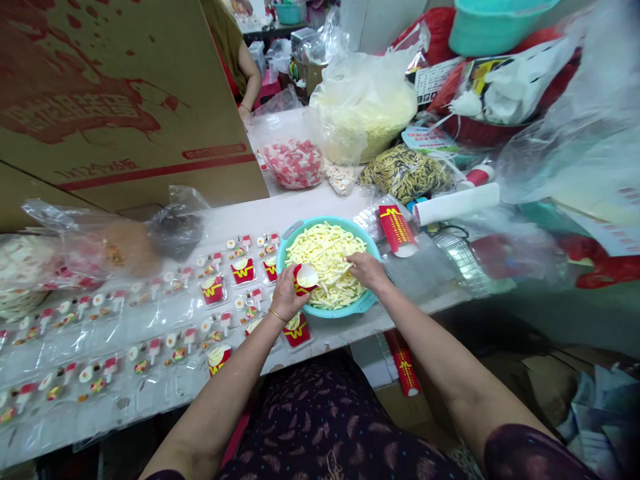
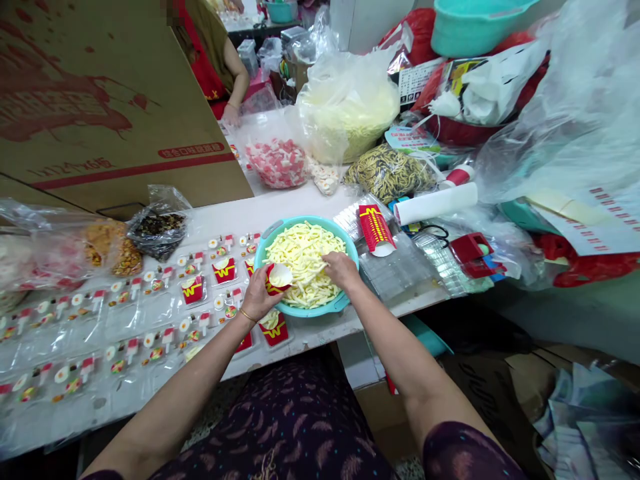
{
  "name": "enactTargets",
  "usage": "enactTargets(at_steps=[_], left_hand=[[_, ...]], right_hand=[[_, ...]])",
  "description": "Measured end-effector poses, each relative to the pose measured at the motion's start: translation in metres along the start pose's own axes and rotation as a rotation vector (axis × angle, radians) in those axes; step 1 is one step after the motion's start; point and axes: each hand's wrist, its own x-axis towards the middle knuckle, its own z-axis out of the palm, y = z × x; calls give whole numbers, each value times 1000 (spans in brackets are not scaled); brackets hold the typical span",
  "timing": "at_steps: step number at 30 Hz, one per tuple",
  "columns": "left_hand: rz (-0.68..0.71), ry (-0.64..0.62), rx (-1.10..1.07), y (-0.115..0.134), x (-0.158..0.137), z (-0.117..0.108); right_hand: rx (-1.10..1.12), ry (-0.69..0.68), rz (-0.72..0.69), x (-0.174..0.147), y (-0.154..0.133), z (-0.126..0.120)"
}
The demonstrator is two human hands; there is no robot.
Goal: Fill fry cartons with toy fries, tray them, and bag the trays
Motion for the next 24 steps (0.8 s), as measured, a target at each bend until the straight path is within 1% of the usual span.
enactTargets(at_steps=[3, 5, 7, 9, 12, 14, 16, 18, 20, 22, 24], left_hand=[[-17, 0, -2, 1, 0, -1], [-23, -3, -7, 1, 1, -1], [-27, -9, -7, 1, 2, -1], [-31, -10, -2, 0, 1, -1], [-34, -7, 4, -2, -1, -1], [-36, -11, 7, -4, -3, -1], [-43, -19, 11, -5, -4, -1], [-53, -24, 14, -6, -5, -2], [-59, -24, 15, -7, -5, -3], [-68, -20, 13, -7, -4, -6], [-80, -13, 8, -6, -3, -8]], right_hand=[[275, 68, 89, 7, 4, -8], [445, 44, 115, 11, 4, -14], [512, -7, 90, 14, 1, -17], [416, -24, 33, 15, -5, -15], [117, -14, -68, 11, -15, -7], [-28, -19, -116, 7, -24, 0], [-105, -16, -112, 5, -32, 9], [-93, -2, -84, 7, -34, 17], [37, 26, -36, 12, -31, 20], [276, 42, 25, 17, -23, 18], [559, 14, 64, 20, -17, 11]])
